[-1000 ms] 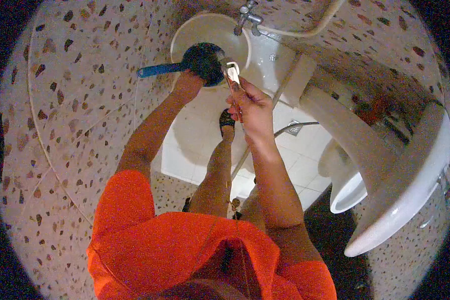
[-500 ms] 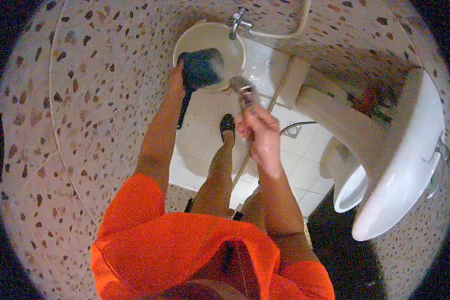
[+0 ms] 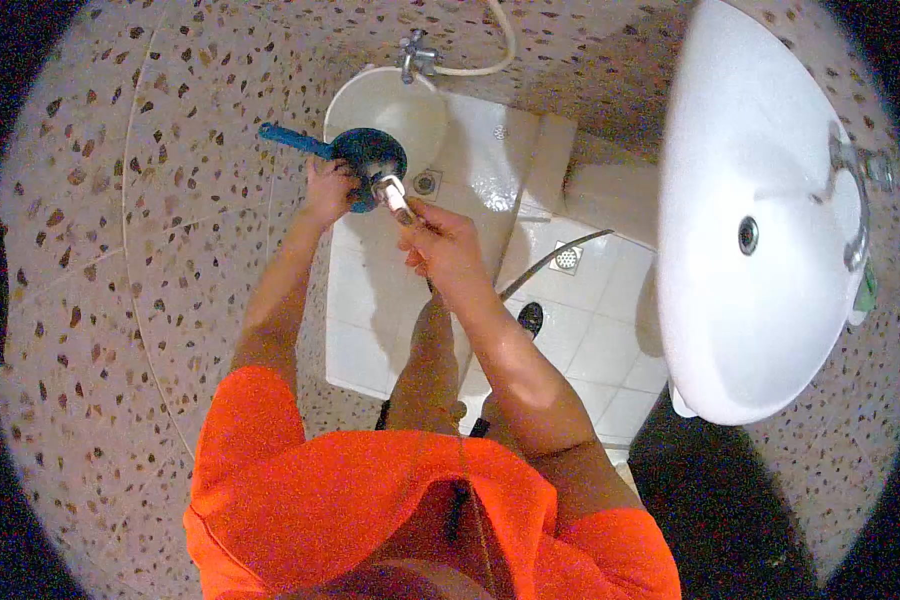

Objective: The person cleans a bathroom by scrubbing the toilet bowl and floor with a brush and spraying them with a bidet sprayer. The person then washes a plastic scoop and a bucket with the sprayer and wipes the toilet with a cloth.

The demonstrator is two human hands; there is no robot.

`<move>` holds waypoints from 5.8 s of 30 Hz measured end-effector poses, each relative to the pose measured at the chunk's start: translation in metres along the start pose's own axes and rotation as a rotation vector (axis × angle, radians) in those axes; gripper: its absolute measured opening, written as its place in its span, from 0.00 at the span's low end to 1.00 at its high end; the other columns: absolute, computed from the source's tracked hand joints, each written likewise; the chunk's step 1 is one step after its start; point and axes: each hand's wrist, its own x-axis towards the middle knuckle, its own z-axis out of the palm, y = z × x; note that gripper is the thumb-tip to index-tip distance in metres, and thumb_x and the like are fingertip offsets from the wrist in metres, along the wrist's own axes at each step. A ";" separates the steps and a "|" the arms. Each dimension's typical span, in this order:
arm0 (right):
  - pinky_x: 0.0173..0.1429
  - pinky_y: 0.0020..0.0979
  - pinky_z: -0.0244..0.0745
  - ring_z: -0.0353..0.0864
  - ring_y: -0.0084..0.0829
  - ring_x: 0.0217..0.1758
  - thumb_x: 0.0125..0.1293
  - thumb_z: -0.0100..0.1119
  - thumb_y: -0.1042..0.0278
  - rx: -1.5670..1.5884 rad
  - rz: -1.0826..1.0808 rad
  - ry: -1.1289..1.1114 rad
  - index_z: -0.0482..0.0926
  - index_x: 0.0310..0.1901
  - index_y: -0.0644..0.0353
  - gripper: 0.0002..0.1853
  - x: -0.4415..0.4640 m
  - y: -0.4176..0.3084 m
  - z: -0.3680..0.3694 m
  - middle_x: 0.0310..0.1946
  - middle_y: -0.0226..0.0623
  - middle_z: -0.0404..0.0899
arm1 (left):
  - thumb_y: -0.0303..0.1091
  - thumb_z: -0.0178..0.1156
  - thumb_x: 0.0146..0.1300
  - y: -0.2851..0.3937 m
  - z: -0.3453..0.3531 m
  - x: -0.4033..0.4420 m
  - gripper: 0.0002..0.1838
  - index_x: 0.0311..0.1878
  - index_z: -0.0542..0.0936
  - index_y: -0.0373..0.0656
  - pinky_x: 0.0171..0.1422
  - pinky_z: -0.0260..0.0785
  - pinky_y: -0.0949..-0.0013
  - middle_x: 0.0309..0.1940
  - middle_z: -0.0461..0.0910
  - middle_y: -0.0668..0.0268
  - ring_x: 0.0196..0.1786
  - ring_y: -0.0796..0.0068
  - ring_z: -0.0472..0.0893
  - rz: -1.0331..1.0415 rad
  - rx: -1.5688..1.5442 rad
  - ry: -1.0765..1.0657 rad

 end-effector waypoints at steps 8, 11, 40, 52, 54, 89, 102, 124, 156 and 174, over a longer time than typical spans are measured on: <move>0.25 0.19 0.64 0.68 0.18 0.21 0.61 0.54 0.62 0.158 -0.313 0.170 0.71 0.51 0.63 0.19 -0.067 0.028 -0.094 0.24 0.33 0.74 | 0.33 0.62 0.47 0.064 0.018 -0.034 0.07 0.32 0.79 0.47 0.53 0.58 0.58 0.29 0.77 0.66 0.43 0.63 0.71 -0.307 -0.697 0.203; 0.27 0.20 0.65 0.69 0.20 0.23 0.63 0.49 0.59 0.295 -0.299 -0.022 0.71 0.47 0.65 0.17 -0.098 0.044 -0.128 0.27 0.33 0.74 | 0.40 0.55 0.57 0.086 0.023 -0.055 0.16 0.46 0.74 0.41 0.42 0.67 0.65 0.38 0.76 0.60 0.41 0.63 0.73 -0.628 -1.347 0.393; 0.29 0.21 0.66 0.70 0.20 0.25 0.63 0.46 0.60 0.079 -0.133 0.055 0.68 0.49 0.65 0.18 -0.158 0.093 -0.169 0.29 0.35 0.74 | 0.27 0.54 0.54 0.268 -0.182 -0.020 0.04 0.29 0.75 0.36 0.37 0.66 0.73 0.24 0.76 0.65 0.31 0.80 0.72 -0.515 -1.444 0.964; 0.36 0.23 0.68 0.71 0.23 0.33 0.62 0.49 0.63 0.014 -0.245 0.089 0.63 0.51 0.64 0.19 0.010 0.074 -0.033 0.36 0.39 0.73 | 0.43 0.62 0.49 0.079 0.147 0.102 0.25 0.49 0.72 0.41 0.49 0.67 0.60 0.42 0.76 0.57 0.43 0.62 0.77 -0.564 -0.505 0.186; 0.35 0.23 0.68 0.71 0.22 0.33 0.62 0.49 0.62 0.023 -0.239 0.165 0.65 0.50 0.64 0.18 0.033 0.066 -0.011 0.35 0.37 0.73 | 0.42 0.61 0.50 0.072 0.174 0.100 0.24 0.50 0.70 0.42 0.51 0.66 0.58 0.43 0.75 0.57 0.44 0.61 0.77 -0.469 -0.287 0.157; 0.21 0.20 0.63 0.66 0.18 0.17 0.65 0.44 0.63 -0.162 0.150 -0.060 0.70 0.38 0.61 0.10 -0.024 0.032 -0.029 0.20 0.31 0.72 | 0.43 0.58 0.49 0.090 0.037 -0.057 0.09 0.30 0.77 0.49 0.41 0.68 0.59 0.23 0.78 0.64 0.30 0.61 0.79 0.184 -0.215 -0.231; 0.25 0.19 0.65 0.70 0.19 0.22 0.64 0.47 0.61 0.003 -0.209 0.051 0.69 0.44 0.59 0.12 -0.079 0.084 -0.148 0.24 0.29 0.73 | 0.61 0.64 0.38 0.145 -0.001 -0.140 0.28 0.26 0.81 0.41 0.28 0.69 0.63 0.20 0.77 0.55 0.22 0.60 0.78 -0.558 -0.495 0.187; 0.24 0.23 0.65 0.68 0.21 0.21 0.67 0.42 0.59 0.164 -0.372 0.630 0.68 0.37 0.55 0.10 -0.073 0.095 -0.191 0.23 0.31 0.72 | 0.57 0.34 0.63 0.158 0.154 -0.274 0.33 0.62 0.56 0.40 0.62 0.57 0.56 0.59 0.60 0.58 0.60 0.58 0.63 -1.030 -2.371 1.226; 0.22 0.23 0.68 0.72 0.22 0.19 0.65 0.44 0.64 -0.153 -0.504 0.221 0.74 0.35 0.61 0.11 0.067 0.051 -0.074 0.23 0.34 0.76 | 0.41 0.65 0.51 0.197 0.143 -0.513 0.20 0.32 0.77 0.29 0.31 0.68 0.73 0.24 0.76 0.65 0.25 0.77 0.73 -2.035 -1.228 0.580; 0.25 0.26 0.68 0.71 0.24 0.22 0.67 0.40 0.61 -0.229 -0.409 0.300 0.70 0.34 0.64 0.14 0.073 0.053 -0.046 0.25 0.38 0.75 | 0.44 0.68 0.44 0.201 0.209 -0.535 0.27 0.39 0.76 0.28 0.40 0.70 0.69 0.34 0.78 0.57 0.33 0.70 0.77 -1.981 -1.356 0.464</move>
